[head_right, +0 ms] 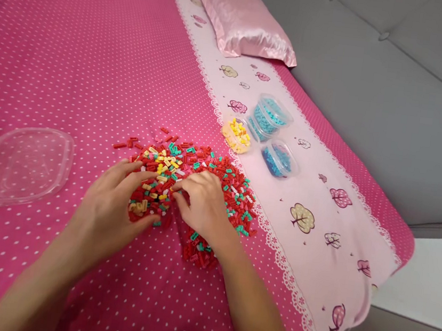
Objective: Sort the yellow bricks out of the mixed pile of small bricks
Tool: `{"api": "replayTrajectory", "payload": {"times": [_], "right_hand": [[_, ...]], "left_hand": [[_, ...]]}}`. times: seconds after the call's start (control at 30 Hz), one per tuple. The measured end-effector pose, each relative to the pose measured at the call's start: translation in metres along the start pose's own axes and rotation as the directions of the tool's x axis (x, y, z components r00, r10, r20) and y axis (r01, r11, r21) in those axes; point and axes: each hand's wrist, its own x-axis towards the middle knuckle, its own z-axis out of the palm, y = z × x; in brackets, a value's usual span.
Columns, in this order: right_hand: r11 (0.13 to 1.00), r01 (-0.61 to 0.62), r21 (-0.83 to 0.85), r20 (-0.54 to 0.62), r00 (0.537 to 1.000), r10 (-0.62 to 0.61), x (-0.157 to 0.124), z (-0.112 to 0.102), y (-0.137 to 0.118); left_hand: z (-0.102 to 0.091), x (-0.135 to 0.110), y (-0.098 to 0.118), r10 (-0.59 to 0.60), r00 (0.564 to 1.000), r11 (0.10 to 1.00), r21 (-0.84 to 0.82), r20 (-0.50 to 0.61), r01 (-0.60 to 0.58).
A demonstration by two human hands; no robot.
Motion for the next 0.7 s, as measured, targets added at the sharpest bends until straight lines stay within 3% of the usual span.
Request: {"api": "replayTrajectory", "payload": {"times": [0.13,0.33,0.57,0.7], "right_hand": [[0.994,-0.052,-0.092,0.03,0.998,0.055,-0.001,0.008,-0.003],[0.993,-0.075,-0.092,0.01,0.997,0.077,-0.002,0.012,-0.004],[0.997,-0.075,-0.019,-0.052,0.996,0.074,-0.002,0.016,-0.004],[0.997,-0.077,0.02,-0.067,0.995,0.078,-0.001,0.015,-0.004]], "left_hand": [[-0.005,-0.012,-0.001,-0.109,0.989,0.984,0.152,0.1,0.093],[0.013,-0.009,-0.008,-0.226,0.967,0.954,0.227,0.115,0.196],[0.024,-0.001,-0.009,-0.199,0.979,0.968,0.166,0.05,0.188],[0.024,0.003,-0.008,-0.206,0.978,0.979,0.004,-0.015,0.206]]}}
